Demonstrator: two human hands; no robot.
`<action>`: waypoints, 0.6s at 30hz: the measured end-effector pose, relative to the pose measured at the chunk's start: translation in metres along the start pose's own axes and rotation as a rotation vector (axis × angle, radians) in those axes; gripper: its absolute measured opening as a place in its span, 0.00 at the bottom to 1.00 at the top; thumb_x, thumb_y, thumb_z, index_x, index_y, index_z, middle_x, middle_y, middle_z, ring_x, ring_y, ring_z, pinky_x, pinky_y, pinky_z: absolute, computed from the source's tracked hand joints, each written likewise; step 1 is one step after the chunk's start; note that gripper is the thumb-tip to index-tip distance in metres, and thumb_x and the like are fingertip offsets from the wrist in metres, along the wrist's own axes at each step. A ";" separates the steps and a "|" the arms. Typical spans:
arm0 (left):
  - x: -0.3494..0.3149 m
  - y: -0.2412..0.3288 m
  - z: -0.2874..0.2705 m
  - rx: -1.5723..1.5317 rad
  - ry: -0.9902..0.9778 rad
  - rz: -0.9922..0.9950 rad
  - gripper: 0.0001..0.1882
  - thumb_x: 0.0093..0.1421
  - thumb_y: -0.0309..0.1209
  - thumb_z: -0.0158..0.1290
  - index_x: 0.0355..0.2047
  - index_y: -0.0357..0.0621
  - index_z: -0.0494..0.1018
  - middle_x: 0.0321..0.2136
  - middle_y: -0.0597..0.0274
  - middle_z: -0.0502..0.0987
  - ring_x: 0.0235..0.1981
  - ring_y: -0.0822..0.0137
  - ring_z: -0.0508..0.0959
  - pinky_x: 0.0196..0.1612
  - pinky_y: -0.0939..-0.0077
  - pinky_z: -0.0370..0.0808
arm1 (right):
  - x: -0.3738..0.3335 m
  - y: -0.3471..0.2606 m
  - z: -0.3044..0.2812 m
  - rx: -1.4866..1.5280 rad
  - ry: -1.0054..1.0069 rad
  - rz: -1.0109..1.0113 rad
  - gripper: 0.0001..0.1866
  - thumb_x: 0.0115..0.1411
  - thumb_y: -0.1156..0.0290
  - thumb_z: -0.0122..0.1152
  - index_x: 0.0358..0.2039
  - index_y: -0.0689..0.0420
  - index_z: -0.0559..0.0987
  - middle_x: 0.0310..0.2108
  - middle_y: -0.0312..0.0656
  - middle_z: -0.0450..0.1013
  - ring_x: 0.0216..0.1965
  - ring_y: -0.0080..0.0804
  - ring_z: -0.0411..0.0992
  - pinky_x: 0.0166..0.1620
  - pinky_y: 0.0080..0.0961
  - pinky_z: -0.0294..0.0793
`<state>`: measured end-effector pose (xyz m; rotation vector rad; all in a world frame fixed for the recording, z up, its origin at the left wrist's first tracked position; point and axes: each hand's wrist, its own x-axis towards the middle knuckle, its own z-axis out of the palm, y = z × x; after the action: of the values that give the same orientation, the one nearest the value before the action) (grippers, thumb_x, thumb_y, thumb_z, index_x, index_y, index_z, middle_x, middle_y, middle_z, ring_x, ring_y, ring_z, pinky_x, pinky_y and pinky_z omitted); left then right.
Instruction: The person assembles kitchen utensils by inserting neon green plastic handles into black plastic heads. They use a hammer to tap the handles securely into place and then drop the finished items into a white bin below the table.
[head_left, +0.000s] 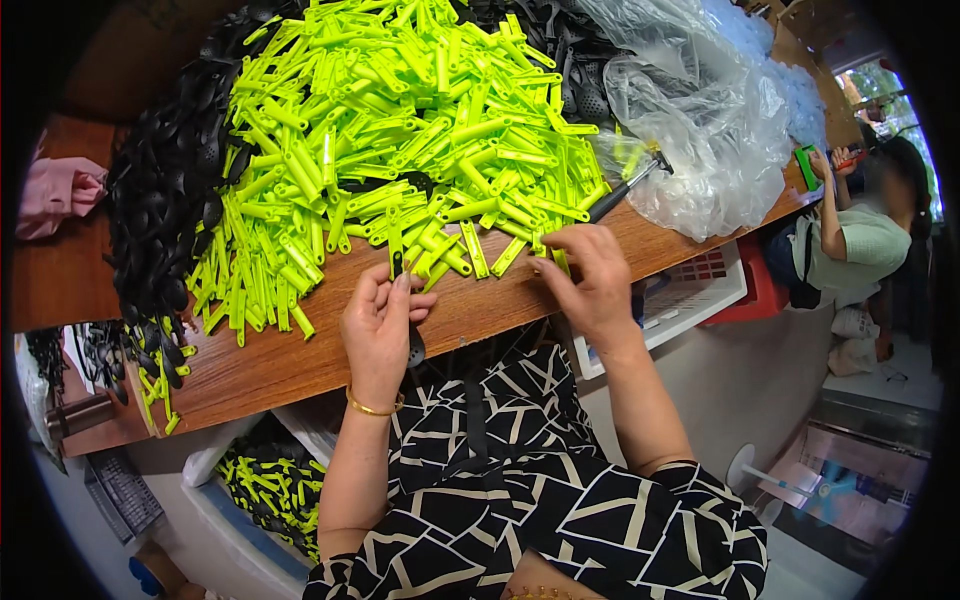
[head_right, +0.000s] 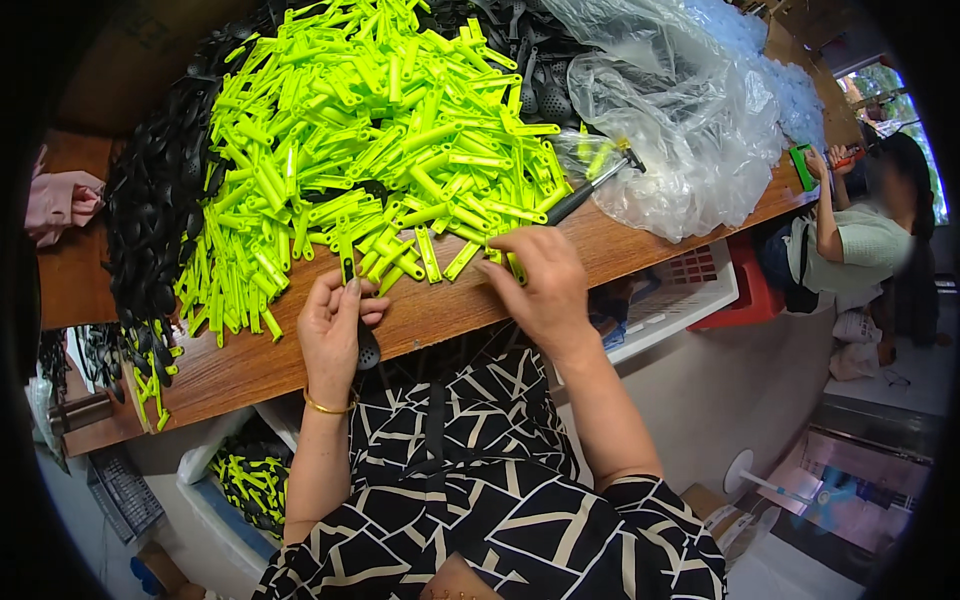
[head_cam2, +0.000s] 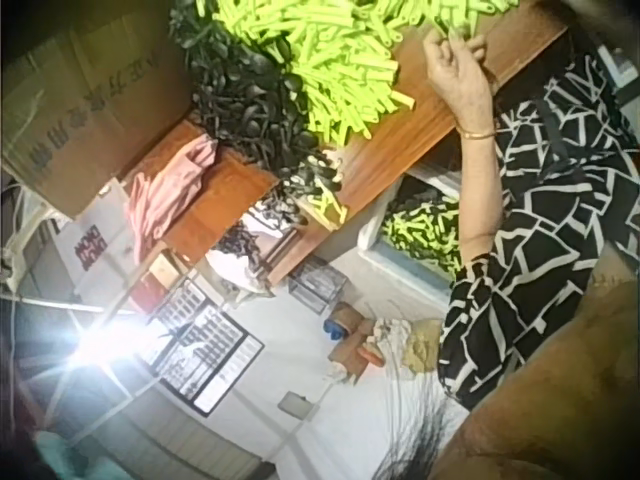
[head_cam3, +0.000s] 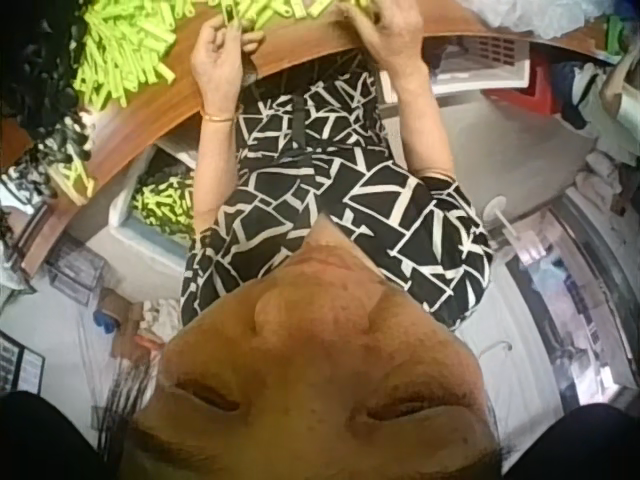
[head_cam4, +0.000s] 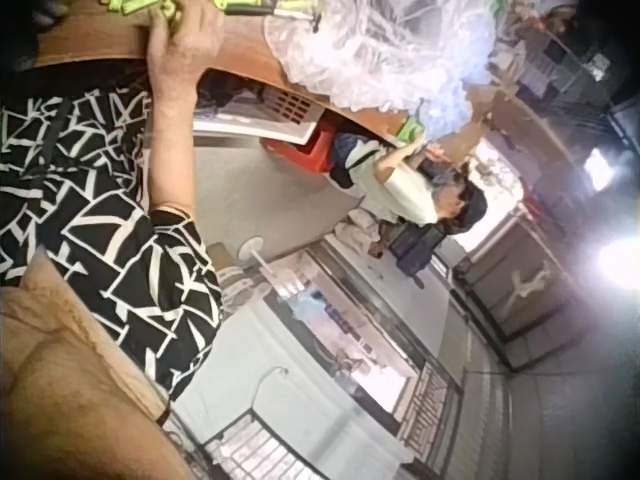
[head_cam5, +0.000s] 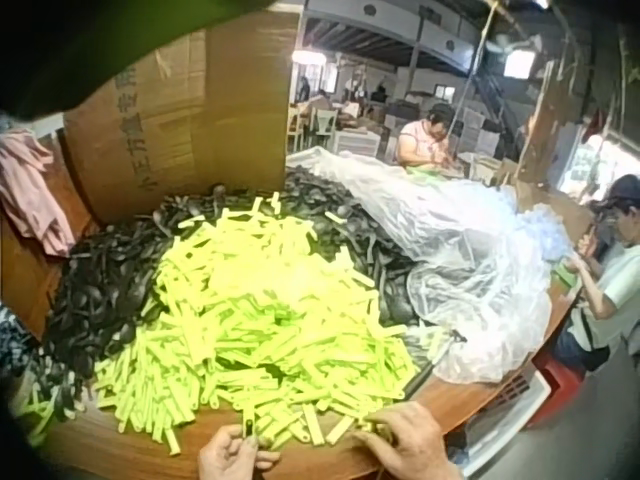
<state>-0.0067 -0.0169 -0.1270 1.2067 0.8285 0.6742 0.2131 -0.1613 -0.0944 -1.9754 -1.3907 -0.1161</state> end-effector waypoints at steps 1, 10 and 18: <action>-0.003 -0.001 0.001 -0.001 0.002 0.011 0.12 0.75 0.30 0.50 0.52 0.35 0.72 0.37 0.57 0.82 0.34 0.70 0.85 0.37 0.82 0.81 | -0.004 0.007 -0.003 -0.015 -0.036 0.067 0.12 0.56 0.72 0.72 0.41 0.57 0.81 0.38 0.44 0.79 0.41 0.44 0.77 0.46 0.39 0.75; -0.001 0.009 0.006 -0.046 -0.124 -0.063 0.12 0.74 0.29 0.50 0.53 0.35 0.71 0.38 0.56 0.83 0.33 0.72 0.83 0.35 0.82 0.78 | -0.008 0.024 0.004 0.120 0.013 0.274 0.10 0.58 0.74 0.70 0.41 0.61 0.82 0.37 0.46 0.79 0.38 0.41 0.78 0.42 0.34 0.77; -0.008 0.014 0.015 -0.148 -0.372 -0.195 0.18 0.74 0.25 0.48 0.62 0.34 0.65 0.47 0.50 0.81 0.42 0.66 0.84 0.44 0.78 0.80 | 0.045 -0.037 -0.004 0.439 -0.264 -0.046 0.07 0.59 0.78 0.67 0.39 0.59 0.84 0.36 0.44 0.79 0.39 0.39 0.79 0.42 0.30 0.78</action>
<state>0.0015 -0.0281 -0.1095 1.0584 0.5642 0.3307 0.2017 -0.1215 -0.0529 -1.6307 -1.4759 0.4105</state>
